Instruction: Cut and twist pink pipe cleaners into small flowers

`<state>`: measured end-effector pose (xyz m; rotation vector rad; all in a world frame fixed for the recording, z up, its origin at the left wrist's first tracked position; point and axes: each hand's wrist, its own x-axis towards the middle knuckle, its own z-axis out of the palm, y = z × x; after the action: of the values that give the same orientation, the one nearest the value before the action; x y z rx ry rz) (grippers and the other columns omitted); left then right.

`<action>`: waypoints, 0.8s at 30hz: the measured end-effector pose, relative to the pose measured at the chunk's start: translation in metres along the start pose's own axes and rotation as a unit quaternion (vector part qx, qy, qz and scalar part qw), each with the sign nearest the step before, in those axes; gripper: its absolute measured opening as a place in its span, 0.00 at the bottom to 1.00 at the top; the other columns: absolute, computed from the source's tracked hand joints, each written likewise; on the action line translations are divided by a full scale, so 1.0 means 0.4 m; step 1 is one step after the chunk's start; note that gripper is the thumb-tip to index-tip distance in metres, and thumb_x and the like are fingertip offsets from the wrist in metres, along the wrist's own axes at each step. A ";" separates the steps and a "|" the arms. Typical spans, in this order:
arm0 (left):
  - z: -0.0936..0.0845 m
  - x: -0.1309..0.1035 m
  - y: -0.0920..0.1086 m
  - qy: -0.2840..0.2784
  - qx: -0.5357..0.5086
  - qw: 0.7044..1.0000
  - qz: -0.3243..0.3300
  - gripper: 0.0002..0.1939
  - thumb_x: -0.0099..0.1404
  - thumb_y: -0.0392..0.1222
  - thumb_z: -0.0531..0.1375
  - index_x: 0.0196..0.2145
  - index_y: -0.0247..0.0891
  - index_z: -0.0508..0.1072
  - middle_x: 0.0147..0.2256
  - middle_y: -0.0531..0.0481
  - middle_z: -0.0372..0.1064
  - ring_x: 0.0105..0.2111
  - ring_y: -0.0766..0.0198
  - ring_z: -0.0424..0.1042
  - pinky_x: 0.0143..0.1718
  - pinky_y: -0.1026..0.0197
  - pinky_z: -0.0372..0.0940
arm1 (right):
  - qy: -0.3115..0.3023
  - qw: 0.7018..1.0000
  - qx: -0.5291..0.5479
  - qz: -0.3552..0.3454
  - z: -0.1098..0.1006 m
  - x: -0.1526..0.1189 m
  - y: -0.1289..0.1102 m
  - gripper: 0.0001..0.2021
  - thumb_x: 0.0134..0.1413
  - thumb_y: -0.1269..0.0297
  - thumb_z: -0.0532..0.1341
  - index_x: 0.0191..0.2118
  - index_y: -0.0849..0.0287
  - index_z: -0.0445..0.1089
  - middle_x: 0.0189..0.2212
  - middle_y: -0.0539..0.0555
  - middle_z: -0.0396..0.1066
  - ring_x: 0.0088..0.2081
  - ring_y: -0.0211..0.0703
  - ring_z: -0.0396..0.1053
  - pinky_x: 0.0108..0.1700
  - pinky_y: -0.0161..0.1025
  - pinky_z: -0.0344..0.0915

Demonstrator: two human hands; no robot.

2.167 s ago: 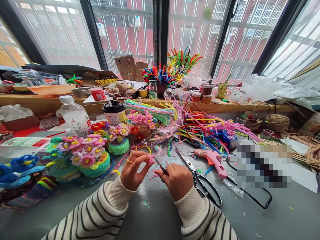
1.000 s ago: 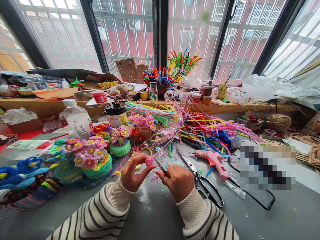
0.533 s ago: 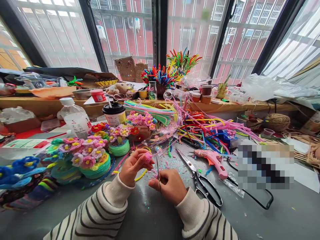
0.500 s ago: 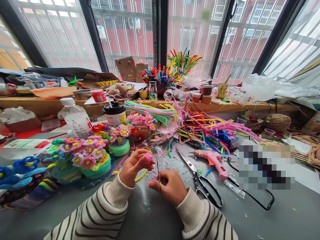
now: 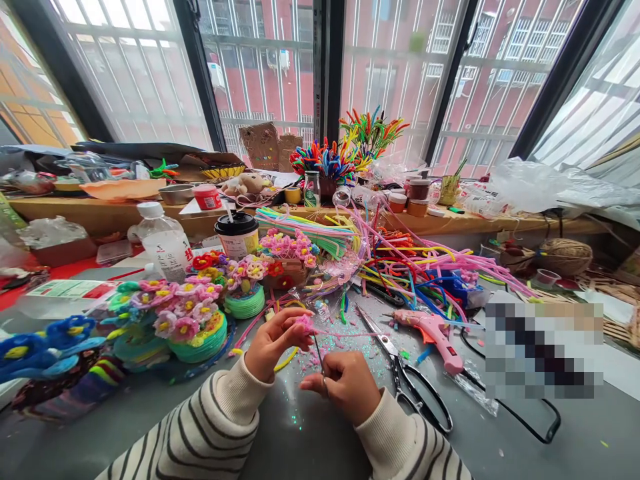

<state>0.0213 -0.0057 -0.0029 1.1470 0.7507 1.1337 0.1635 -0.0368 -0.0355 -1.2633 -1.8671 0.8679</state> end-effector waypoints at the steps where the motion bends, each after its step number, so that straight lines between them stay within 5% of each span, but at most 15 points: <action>1: -0.003 0.003 -0.005 -0.002 -0.006 1.000 -0.001 0.18 0.45 0.46 0.62 0.32 0.33 0.67 0.20 0.52 0.66 0.20 0.67 0.68 0.22 0.66 0.63 | 0.015 1.000 -0.004 0.002 0.000 0.000 0.003 0.28 0.34 0.38 0.51 0.09 0.59 0.47 0.07 0.44 0.47 0.14 0.29 0.44 0.17 0.31 0.43; 6: -0.020 0.019 -0.023 0.041 -0.019 0.998 0.047 0.16 0.46 0.45 0.61 0.32 0.34 0.68 0.22 0.52 0.66 0.23 0.67 0.68 0.23 0.65 0.65 | 0.088 0.996 -0.003 0.023 -0.012 0.001 0.014 0.26 0.36 0.40 0.52 0.08 0.60 0.54 0.07 0.46 0.53 0.14 0.30 0.48 0.18 0.31 0.47; 10: -0.050 0.012 0.038 0.126 0.123 0.965 0.196 0.12 0.50 0.41 0.59 0.34 0.36 0.68 0.32 0.49 0.67 0.31 0.66 0.68 0.32 0.64 0.65 | 0.115 0.991 -0.040 0.049 -0.023 0.000 0.019 0.27 0.39 0.41 0.49 0.10 0.61 0.60 0.09 0.48 0.57 0.14 0.31 0.52 0.20 0.31 0.49; 12: -0.070 0.000 0.099 0.182 0.258 0.898 0.307 0.11 0.51 0.39 0.58 0.35 0.37 0.69 0.35 0.48 0.66 0.35 0.64 0.67 0.35 0.63 0.64 | 0.110 0.991 -0.057 0.050 -0.024 0.001 0.021 0.28 0.40 0.40 0.49 0.10 0.61 0.61 0.09 0.48 0.58 0.15 0.31 0.53 0.20 0.31 0.50; 14: -0.088 -0.011 0.165 0.240 0.399 0.789 0.401 0.13 0.51 0.38 0.58 0.36 0.38 0.68 0.37 0.48 0.66 0.37 0.64 0.66 0.37 0.62 0.64 | 0.103 0.992 -0.064 0.045 -0.021 0.002 0.023 0.28 0.40 0.40 0.48 0.10 0.61 0.61 0.10 0.49 0.60 0.15 0.31 0.54 0.21 0.31 0.50; 17: -0.102 -0.006 0.232 0.257 0.565 0.645 0.447 0.16 0.52 0.37 0.57 0.41 0.38 0.64 0.36 0.49 0.67 0.36 0.64 0.67 0.40 0.61 0.62 | 0.103 0.991 -0.078 0.035 -0.014 0.002 0.027 0.28 0.39 0.40 0.48 0.10 0.61 0.60 0.09 0.49 0.60 0.15 0.32 0.54 0.20 0.30 0.50; 21: -0.103 0.042 0.238 0.220 0.667 0.563 0.436 0.18 0.54 0.35 0.55 0.44 0.38 0.60 0.37 0.47 0.67 0.36 0.63 0.68 0.36 0.62 0.64 | 0.109 0.988 -0.111 0.014 -0.009 0.002 0.037 0.28 0.41 0.40 0.48 0.10 0.61 0.61 0.09 0.49 0.60 0.15 0.32 0.54 0.19 0.31 0.49; 24: -0.101 0.085 0.218 0.204 0.693 0.544 0.427 0.18 0.55 0.33 0.53 0.45 0.38 0.59 0.38 0.46 0.67 0.38 0.62 0.67 0.37 0.62 0.63 | 0.116 0.984 -0.134 -0.002 -0.005 0.002 0.044 0.28 0.41 0.40 0.47 0.09 0.60 0.60 0.08 0.49 0.59 0.14 0.31 0.53 0.19 0.31 0.48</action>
<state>-0.0309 0.0397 0.0717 2.8972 1.6869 1.5995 0.1733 -0.0304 -0.0488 -1.4533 -1.8394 0.4522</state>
